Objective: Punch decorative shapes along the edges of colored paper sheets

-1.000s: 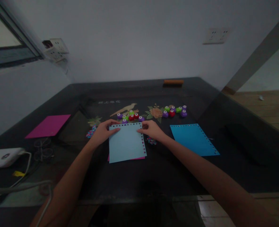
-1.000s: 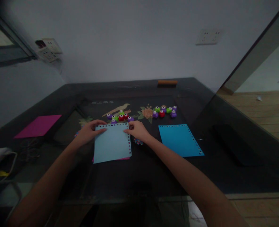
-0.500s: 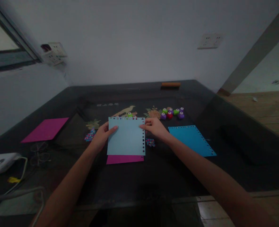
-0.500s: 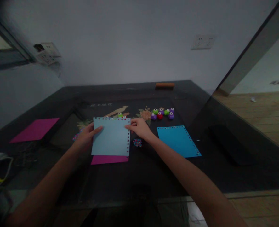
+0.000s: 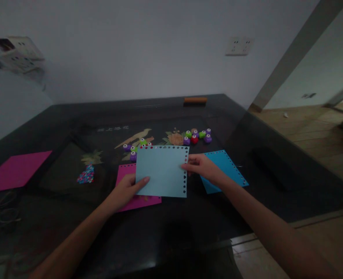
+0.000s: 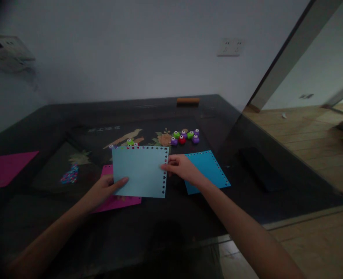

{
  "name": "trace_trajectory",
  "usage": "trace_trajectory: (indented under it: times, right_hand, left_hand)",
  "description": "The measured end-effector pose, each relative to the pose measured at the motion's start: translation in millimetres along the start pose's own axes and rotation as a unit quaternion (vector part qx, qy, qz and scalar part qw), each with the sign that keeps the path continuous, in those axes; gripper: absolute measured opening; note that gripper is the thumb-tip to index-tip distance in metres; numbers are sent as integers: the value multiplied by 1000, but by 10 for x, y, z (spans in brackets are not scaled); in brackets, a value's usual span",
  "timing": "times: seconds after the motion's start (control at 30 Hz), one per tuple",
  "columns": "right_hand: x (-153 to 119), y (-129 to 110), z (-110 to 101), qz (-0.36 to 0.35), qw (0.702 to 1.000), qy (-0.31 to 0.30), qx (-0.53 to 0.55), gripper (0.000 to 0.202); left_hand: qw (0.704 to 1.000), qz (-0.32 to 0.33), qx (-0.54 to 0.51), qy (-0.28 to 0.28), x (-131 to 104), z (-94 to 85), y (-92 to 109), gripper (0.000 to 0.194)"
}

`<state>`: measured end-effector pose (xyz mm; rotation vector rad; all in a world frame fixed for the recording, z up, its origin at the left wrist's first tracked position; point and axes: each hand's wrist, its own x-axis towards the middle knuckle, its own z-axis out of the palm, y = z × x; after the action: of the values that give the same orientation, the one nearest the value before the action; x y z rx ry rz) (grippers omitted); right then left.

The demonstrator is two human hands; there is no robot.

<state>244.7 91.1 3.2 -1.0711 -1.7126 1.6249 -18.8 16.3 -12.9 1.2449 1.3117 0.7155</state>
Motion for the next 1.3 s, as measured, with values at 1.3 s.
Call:
trace_trajectory:
  times: [1.3]
  right_hand:
    - [-51,82,66,34,997,-67,-18,21]
  left_hand:
    - [994,20,103,36,-79,13,133,41]
